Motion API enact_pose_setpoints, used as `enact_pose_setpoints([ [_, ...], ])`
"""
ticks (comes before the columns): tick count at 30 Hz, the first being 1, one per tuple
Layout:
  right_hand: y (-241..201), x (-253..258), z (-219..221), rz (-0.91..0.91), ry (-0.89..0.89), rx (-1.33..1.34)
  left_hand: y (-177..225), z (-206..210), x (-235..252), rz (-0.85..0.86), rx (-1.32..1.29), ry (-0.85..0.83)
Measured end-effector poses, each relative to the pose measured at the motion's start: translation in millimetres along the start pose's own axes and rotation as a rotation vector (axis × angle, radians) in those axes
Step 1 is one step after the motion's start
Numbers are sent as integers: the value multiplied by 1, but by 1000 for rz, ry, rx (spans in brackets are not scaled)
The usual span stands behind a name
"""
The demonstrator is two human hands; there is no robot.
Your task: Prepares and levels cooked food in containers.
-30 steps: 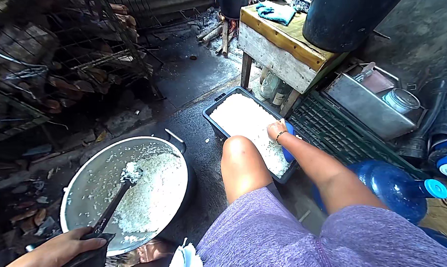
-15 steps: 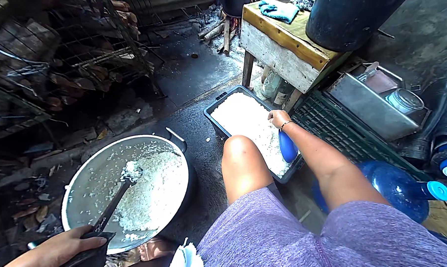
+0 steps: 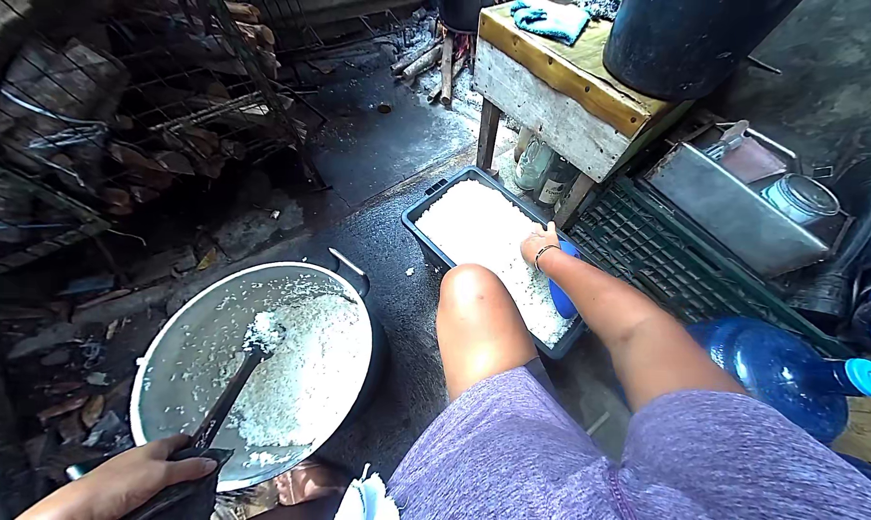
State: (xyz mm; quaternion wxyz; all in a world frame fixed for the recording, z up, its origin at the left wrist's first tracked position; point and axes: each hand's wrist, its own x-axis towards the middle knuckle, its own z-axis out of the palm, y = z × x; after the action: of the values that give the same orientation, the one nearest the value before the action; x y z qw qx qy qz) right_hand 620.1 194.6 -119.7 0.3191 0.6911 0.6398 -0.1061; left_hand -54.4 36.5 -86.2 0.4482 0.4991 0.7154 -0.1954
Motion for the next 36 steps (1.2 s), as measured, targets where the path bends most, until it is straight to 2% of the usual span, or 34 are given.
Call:
enact_pose_setpoints([
  [6, 31, 14, -3, 17, 138, 168, -9, 0, 8, 19, 12, 19],
  [8, 34, 11, -6, -7, 166, 146, -13, 0, 13, 29, 11, 31],
  [12, 17, -2, -6, -92, 68, -35, -11, 0, 15, 61, 22, 41],
  [15, 3, -5, -3, -86, -9, -44, 3, 0, 3, 49, 28, 12],
  [19, 8, 3, -5, -12, 6, 78, 6, 0, -4, 11, 37, -3],
  [24, 45, 35, 2, 4, 62, 292, -9, 1, 6, 28, 14, 18],
  [28, 37, 10, -7, -10, 110, 165, -7, 0, 7, 46, 9, 45],
  [32, 11, -5, -4, -76, 8, -48, 12, 0, -7, 37, 13, 16],
  [36, 0, 6, 4, 6, -45, -3, 19, -1, -17, 4, 23, -23],
])
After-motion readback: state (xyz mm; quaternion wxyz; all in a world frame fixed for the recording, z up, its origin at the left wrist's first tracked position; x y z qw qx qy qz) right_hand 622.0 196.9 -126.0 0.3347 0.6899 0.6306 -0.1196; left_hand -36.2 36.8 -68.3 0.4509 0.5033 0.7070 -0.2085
